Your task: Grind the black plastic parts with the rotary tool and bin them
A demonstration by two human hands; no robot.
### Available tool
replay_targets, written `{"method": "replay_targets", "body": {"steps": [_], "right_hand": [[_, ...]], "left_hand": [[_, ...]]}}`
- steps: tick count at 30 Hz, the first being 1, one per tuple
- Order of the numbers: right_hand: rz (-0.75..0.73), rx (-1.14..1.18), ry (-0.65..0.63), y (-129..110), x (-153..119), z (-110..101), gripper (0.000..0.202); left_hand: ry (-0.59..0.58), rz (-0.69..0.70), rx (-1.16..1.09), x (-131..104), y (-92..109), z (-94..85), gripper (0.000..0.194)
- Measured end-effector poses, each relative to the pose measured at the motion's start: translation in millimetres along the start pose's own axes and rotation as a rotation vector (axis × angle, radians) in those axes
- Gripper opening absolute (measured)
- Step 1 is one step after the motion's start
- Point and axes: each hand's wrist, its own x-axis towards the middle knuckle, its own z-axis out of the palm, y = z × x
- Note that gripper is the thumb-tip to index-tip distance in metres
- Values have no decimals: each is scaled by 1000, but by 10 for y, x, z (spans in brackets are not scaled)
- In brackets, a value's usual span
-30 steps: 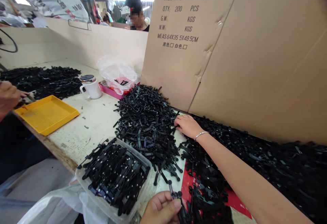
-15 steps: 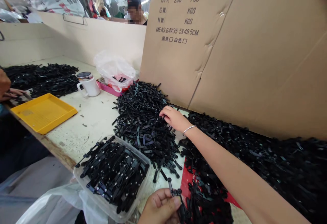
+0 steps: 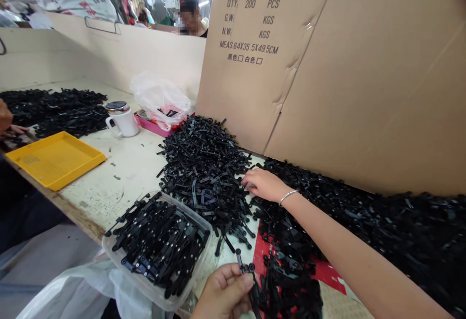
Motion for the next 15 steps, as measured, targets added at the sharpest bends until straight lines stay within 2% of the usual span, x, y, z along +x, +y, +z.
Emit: {"method": "replay_targets", "body": {"steps": [4, 8, 11, 15], "right_hand": [[30, 44, 22, -58, 11, 111, 18], [96, 186, 89, -53, 52, 12, 18], [191, 374, 133, -78, 42, -78, 16], [292, 684, 95, -201, 0, -134, 20]], "left_hand": [[-16, 35, 9, -4, -19, -3, 44], [-10, 58, 25, 14, -49, -15, 45], [-3, 75, 21, -1, -42, -1, 45], [9, 86, 37, -47, -15, 29, 45]]}}
